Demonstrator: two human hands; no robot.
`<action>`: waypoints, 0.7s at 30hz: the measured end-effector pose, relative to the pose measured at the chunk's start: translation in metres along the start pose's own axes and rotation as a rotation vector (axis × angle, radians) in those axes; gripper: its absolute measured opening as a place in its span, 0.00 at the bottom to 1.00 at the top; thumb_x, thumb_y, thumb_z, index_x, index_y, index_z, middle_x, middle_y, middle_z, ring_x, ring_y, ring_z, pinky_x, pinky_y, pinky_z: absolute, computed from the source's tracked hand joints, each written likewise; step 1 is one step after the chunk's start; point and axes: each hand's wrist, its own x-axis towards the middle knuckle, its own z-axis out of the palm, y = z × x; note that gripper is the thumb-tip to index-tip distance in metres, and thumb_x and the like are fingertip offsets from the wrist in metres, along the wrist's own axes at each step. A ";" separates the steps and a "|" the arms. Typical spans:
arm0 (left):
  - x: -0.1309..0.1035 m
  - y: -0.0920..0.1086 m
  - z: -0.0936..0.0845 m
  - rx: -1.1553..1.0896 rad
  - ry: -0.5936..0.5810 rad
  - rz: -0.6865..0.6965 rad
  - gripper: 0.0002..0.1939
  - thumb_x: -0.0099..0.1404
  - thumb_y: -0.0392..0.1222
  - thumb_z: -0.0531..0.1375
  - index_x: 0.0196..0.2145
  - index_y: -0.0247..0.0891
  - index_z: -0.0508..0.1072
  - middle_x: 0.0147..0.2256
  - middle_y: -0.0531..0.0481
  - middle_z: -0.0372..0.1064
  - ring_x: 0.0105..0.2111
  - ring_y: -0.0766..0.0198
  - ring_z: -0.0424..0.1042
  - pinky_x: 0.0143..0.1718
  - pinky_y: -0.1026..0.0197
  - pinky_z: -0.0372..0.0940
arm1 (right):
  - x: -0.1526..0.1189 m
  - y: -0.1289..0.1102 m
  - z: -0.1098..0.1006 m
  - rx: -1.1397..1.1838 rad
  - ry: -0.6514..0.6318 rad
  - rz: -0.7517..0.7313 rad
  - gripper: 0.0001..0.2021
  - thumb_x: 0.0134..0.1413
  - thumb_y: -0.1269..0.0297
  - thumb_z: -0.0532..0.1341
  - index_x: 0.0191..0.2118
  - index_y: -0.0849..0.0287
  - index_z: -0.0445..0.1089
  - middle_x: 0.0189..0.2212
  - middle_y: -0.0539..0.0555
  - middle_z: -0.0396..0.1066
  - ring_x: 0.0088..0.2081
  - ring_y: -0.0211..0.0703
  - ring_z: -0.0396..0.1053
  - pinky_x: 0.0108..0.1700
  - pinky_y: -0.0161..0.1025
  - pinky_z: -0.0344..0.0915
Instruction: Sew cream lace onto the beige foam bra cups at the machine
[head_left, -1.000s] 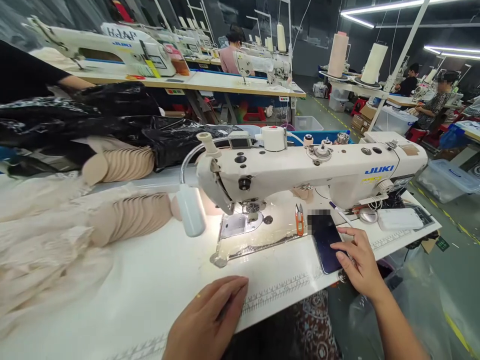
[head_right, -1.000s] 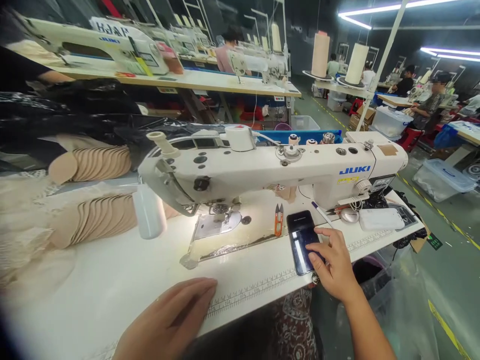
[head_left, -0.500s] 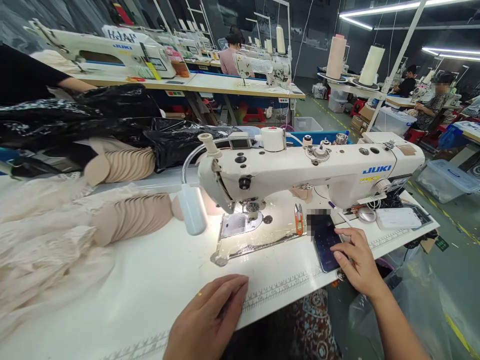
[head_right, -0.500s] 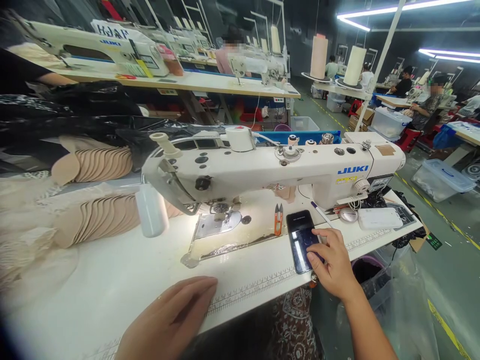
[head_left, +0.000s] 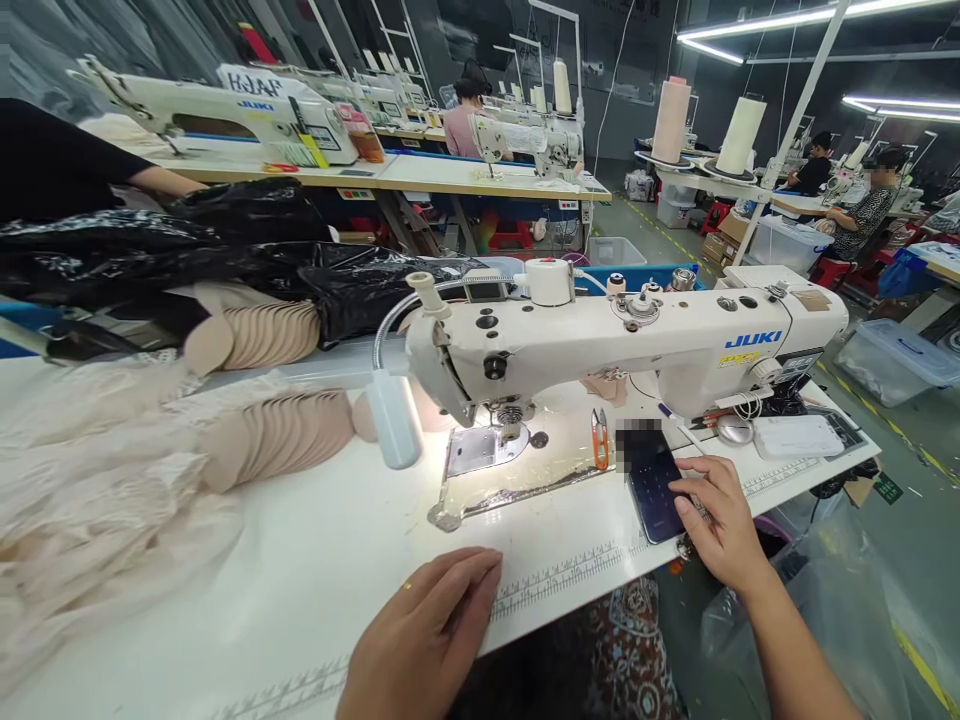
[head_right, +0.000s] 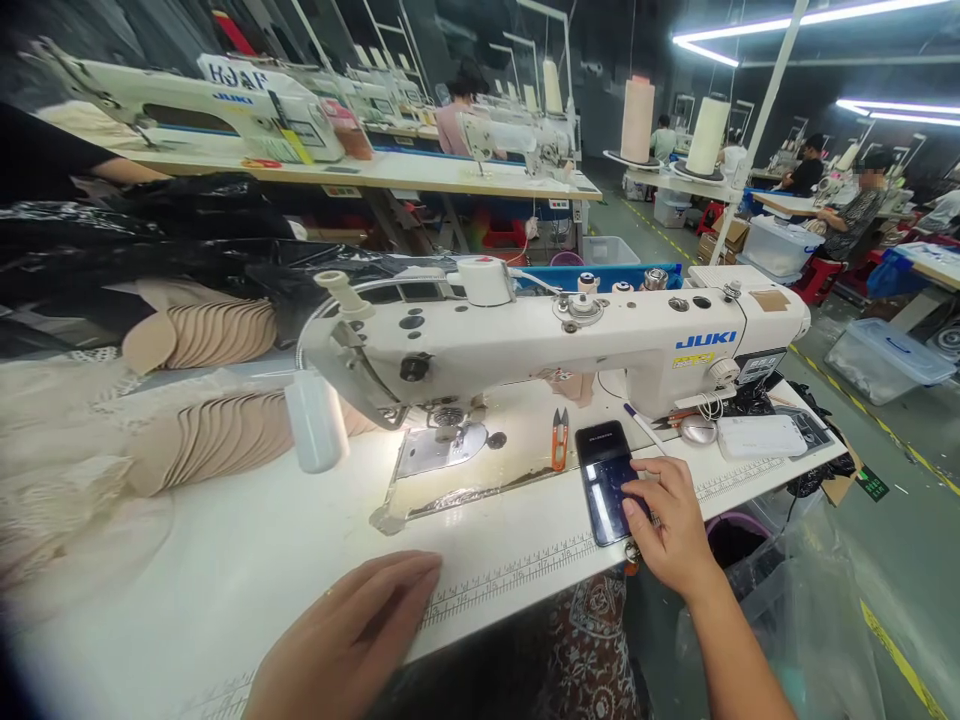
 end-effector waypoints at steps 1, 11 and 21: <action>0.000 0.000 0.000 0.003 -0.002 -0.001 0.20 0.79 0.55 0.52 0.41 0.43 0.80 0.40 0.49 0.82 0.37 0.58 0.83 0.37 0.61 0.76 | 0.000 0.000 0.000 -0.003 -0.019 -0.007 0.09 0.69 0.70 0.60 0.50 0.53 0.76 0.54 0.60 0.71 0.55 0.56 0.65 0.53 0.55 0.69; -0.001 -0.002 0.001 -0.011 -0.015 -0.011 0.18 0.78 0.54 0.54 0.41 0.45 0.80 0.40 0.50 0.83 0.37 0.58 0.83 0.40 0.62 0.77 | 0.000 -0.001 -0.002 -0.013 -0.161 -0.010 0.12 0.71 0.61 0.60 0.55 0.48 0.76 0.62 0.59 0.66 0.61 0.59 0.62 0.57 0.60 0.66; -0.001 -0.003 0.003 -0.010 0.052 0.030 0.17 0.78 0.54 0.54 0.42 0.46 0.80 0.40 0.53 0.82 0.36 0.61 0.83 0.38 0.63 0.76 | -0.006 0.005 0.002 0.075 -0.028 0.103 0.11 0.73 0.62 0.59 0.55 0.48 0.75 0.55 0.60 0.70 0.58 0.57 0.66 0.55 0.56 0.69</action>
